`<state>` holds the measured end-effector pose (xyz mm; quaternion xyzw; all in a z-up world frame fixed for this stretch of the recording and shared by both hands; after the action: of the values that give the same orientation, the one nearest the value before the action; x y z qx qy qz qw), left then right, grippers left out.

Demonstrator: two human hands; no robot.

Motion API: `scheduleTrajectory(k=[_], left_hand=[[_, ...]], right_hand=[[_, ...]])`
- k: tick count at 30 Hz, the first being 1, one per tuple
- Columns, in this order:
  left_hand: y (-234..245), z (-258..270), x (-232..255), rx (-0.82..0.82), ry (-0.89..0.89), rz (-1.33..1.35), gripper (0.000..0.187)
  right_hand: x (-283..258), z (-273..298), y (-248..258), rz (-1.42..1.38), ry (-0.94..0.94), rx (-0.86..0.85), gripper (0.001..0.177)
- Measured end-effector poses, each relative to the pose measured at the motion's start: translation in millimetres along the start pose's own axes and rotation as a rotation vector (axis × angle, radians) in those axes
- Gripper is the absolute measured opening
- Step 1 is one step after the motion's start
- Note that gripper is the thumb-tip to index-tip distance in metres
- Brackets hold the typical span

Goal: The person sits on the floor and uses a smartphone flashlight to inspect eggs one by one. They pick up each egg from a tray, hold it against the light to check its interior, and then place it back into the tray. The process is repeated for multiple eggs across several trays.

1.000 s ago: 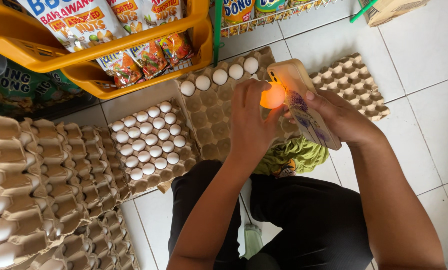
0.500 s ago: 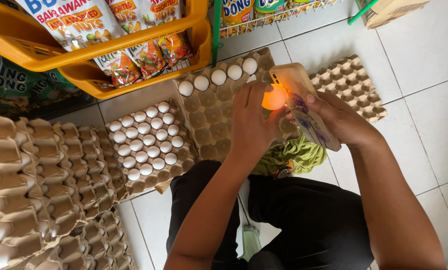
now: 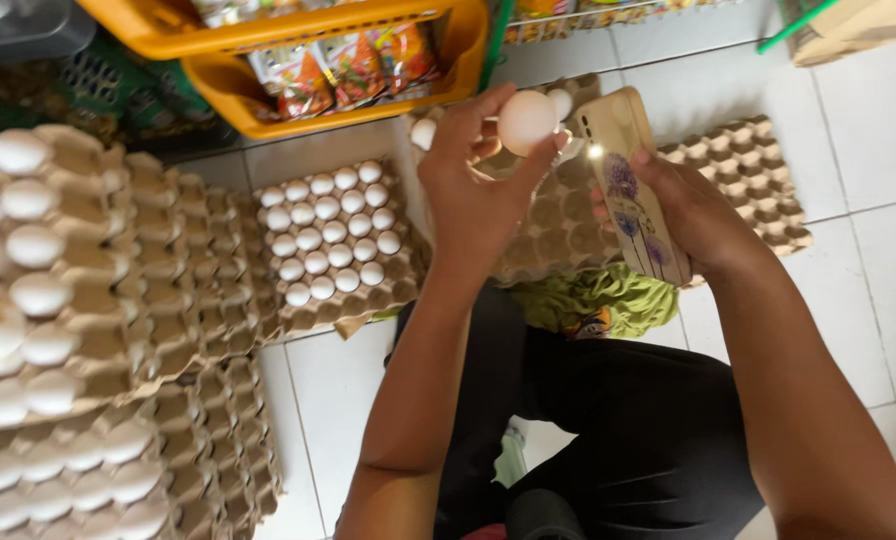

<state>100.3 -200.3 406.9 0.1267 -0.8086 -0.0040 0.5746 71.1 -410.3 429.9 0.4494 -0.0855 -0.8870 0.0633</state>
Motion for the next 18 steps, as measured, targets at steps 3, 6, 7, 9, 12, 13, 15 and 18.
scheduleTrajectory(k=[3, 6, 7, 9, 12, 13, 15, 18], left_hand=[[49.6, 1.4, -8.2, 0.007, -0.063, 0.124, 0.053], [104.5, 3.1, -21.3, -0.039, -0.072, 0.035, 0.052], [121.0, 4.6, -25.5, -0.024, -0.062, -0.020, 0.052], [149.5, 8.9, -37.0, 0.004, -0.042, -0.125, 0.051], [178.7, 24.9, -64.7, 0.006, 0.112, -0.160, 0.050], [183.9, 30.7, -76.9, 0.012, 0.164, -0.136, 0.052], [188.2, 40.1, -104.2, 0.018, 0.263, -0.083, 0.055], [189.6, 61.4, -148.3, 0.001, 0.275, -0.102, 0.051]], right_hand=[[-5.4, -0.5, -32.3, 0.009, -0.038, -0.029, 0.070], [-7.4, -6.2, -66.3, -0.016, -0.033, -0.096, 0.069], [-7.2, -8.6, -78.2, -0.033, -0.035, -0.121, 0.068], [-4.4, -14.8, -105.2, -0.066, -0.038, -0.165, 0.066], [9.2, -23.8, -148.1, -0.153, -0.023, -0.247, 0.064], [16.3, -27.2, -164.3, -0.164, -0.046, -0.258, 0.065], [30.6, -33.7, -198.8, -0.191, -0.089, -0.274, 0.065], [57.8, -41.5, -241.2, -0.099, -0.145, -0.265, 0.070]])
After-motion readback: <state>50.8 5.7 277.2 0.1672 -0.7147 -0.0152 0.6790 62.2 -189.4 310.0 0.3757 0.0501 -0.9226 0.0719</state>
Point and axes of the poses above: each hand's wrist, its own z-axis away from the middle knuckle, its own y-axis out of the back of the hand, x = y × z, the point moved 1 cm from there along -z, towards the middle knuckle, and after that the axes turned 6 degrees about -z, right-handed, at the moved point
